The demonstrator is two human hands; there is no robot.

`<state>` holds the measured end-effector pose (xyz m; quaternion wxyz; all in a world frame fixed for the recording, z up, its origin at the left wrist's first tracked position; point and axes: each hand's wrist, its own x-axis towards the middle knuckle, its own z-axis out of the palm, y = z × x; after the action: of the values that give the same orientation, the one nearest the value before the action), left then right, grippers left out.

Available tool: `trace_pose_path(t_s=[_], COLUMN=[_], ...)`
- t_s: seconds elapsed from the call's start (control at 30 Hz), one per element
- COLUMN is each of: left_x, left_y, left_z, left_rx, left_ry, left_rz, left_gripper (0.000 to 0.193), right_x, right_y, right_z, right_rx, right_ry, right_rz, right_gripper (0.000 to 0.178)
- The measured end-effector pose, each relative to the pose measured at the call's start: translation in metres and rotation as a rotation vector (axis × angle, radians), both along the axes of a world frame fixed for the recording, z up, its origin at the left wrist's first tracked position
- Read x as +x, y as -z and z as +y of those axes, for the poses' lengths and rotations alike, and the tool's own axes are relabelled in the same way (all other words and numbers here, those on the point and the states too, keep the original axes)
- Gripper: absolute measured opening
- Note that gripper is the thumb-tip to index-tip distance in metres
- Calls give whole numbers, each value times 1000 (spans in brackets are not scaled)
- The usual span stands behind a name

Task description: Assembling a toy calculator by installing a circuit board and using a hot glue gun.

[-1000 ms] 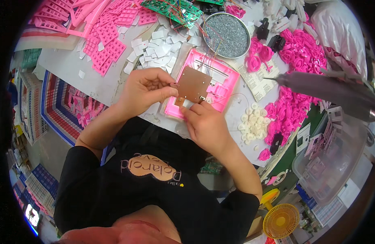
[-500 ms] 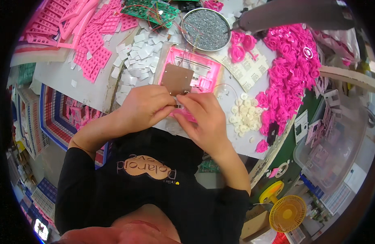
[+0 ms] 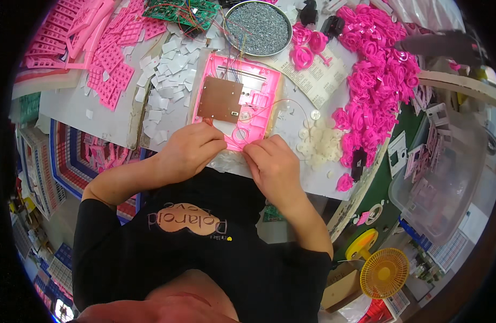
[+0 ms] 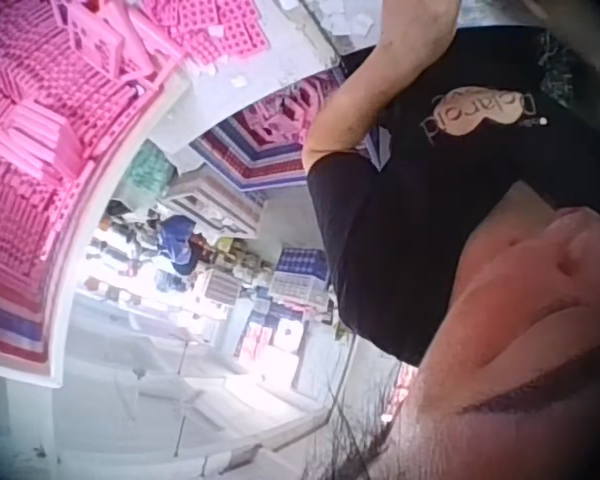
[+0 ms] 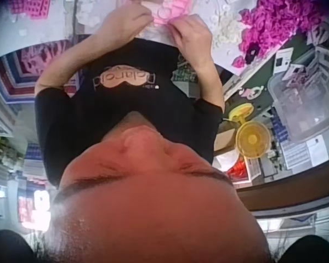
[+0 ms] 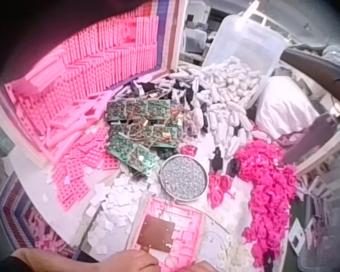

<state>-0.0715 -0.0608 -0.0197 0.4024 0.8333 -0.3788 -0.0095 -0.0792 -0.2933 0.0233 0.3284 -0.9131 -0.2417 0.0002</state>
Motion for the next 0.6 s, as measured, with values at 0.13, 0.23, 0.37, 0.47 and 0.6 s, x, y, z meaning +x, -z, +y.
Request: trace_pose_path(t_s=[0.13, 0.23, 0.37, 0.47, 0.6], left_x=[0, 1, 2, 5, 6], left_y=[-2, -2, -1, -3, -1], left_z=[1, 2, 3, 3, 4], left_rx=[14, 33, 53, 65, 75], left_ry=[-5, 7, 11, 32, 55], left_rz=[15, 9, -4, 1, 18], left_gripper=[14, 16, 18, 18, 21], right_x=[7, 15, 14, 6, 4], right_y=[1, -5, -13, -14, 16], right_z=[-10, -13, -3, -2, -19], right_rx=[-8, -105, -326, -394, -211], right_ry=[-17, -199, -368, -382, -334], right_rz=[111, 19, -121, -165, -289], right_gripper=[15, 14, 15, 18, 25])
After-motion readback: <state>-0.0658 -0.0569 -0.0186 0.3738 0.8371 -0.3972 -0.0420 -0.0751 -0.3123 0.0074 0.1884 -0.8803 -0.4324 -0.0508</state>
